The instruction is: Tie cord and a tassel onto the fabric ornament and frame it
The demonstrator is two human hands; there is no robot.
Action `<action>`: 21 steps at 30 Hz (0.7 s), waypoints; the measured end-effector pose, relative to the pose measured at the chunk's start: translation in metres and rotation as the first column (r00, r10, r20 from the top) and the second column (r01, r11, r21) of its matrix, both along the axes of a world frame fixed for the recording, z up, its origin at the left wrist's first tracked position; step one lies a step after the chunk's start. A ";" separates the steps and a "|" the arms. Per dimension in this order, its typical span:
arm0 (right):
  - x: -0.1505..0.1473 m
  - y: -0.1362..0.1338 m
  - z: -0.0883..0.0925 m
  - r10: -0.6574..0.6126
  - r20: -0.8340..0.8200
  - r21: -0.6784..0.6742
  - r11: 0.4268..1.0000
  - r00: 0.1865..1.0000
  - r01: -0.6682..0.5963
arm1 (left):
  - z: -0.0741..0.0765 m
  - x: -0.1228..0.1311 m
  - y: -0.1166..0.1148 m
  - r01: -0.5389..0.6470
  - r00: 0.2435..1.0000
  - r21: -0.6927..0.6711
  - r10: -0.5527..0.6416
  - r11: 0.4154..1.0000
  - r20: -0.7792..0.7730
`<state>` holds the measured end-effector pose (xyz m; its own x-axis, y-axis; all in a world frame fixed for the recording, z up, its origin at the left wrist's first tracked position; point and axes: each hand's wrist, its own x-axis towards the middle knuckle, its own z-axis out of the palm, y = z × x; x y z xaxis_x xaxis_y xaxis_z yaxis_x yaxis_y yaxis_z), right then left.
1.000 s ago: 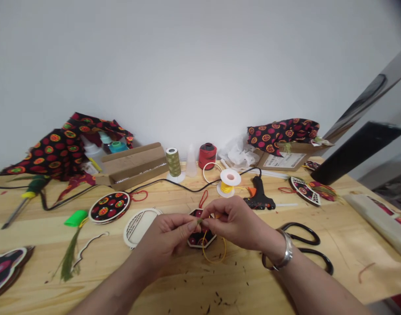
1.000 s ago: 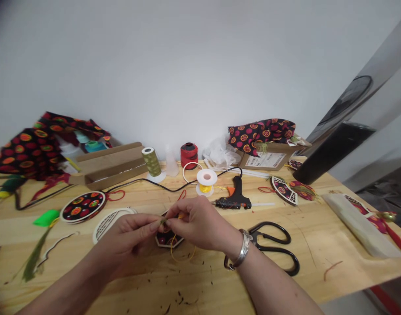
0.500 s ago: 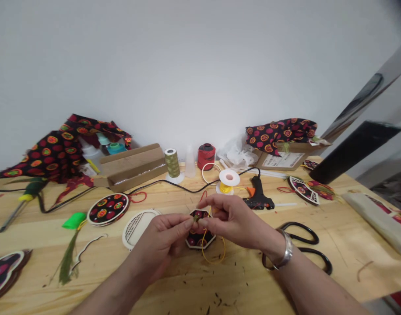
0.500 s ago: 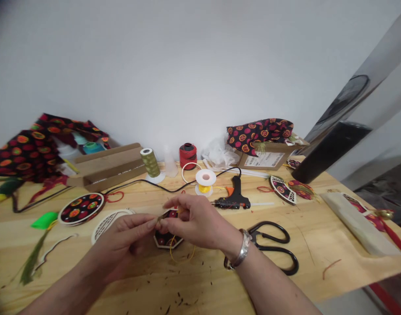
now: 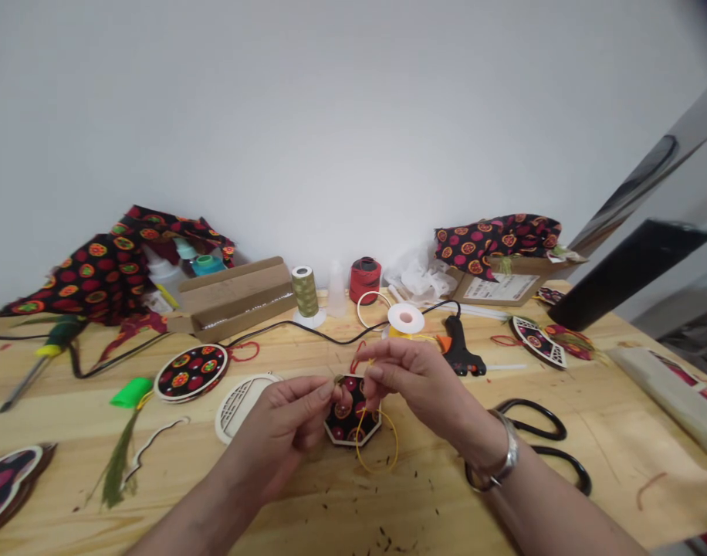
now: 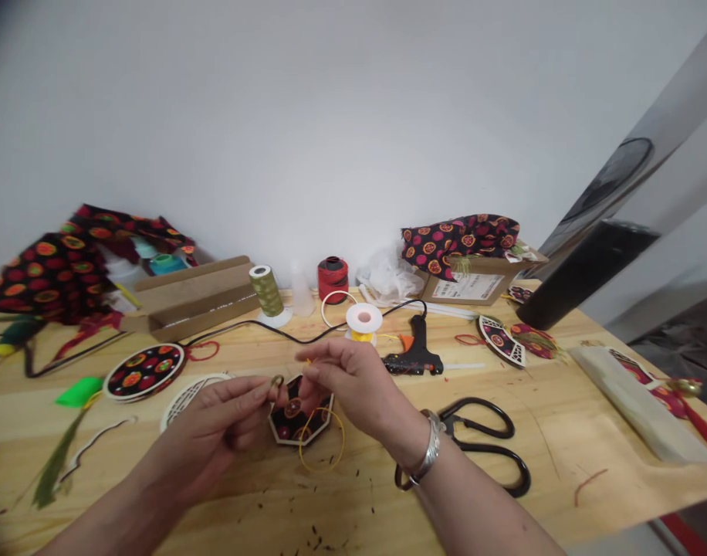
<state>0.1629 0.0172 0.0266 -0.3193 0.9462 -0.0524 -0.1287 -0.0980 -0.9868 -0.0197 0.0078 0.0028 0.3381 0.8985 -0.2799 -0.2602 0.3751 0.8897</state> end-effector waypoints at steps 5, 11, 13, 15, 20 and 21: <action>-0.001 -0.001 0.002 -0.051 0.012 0.001 0.999 0.999 0.051 | 0.000 -0.001 -0.001 -0.014 1.000 0.006 0.014 1.000 0.010; 0.001 0.001 0.003 -0.207 -0.015 0.167 0.964 0.978 0.207 | 0.000 0.000 0.000 -0.011 1.000 -0.010 0.011 1.000 0.028; 0.001 0.001 0.001 -0.207 -0.043 0.106 0.972 0.977 0.211 | -0.001 0.000 0.000 -0.002 0.999 -0.021 0.003 1.000 0.051; 0.000 0.000 -0.001 -0.200 -0.088 0.060 0.977 0.976 0.205 | -0.001 -0.001 0.001 0.000 0.997 -0.037 0.002 0.999 0.076; -0.007 -0.003 -0.004 -0.169 -0.163 -0.030 0.986 0.972 0.166 | -0.001 -0.001 0.002 -0.015 0.993 -0.076 0.024 0.997 0.115; -0.009 -0.003 -0.004 -0.175 -0.161 -0.030 0.985 0.971 0.172 | 0.000 -0.001 0.001 -0.016 0.992 -0.077 0.025 0.997 0.123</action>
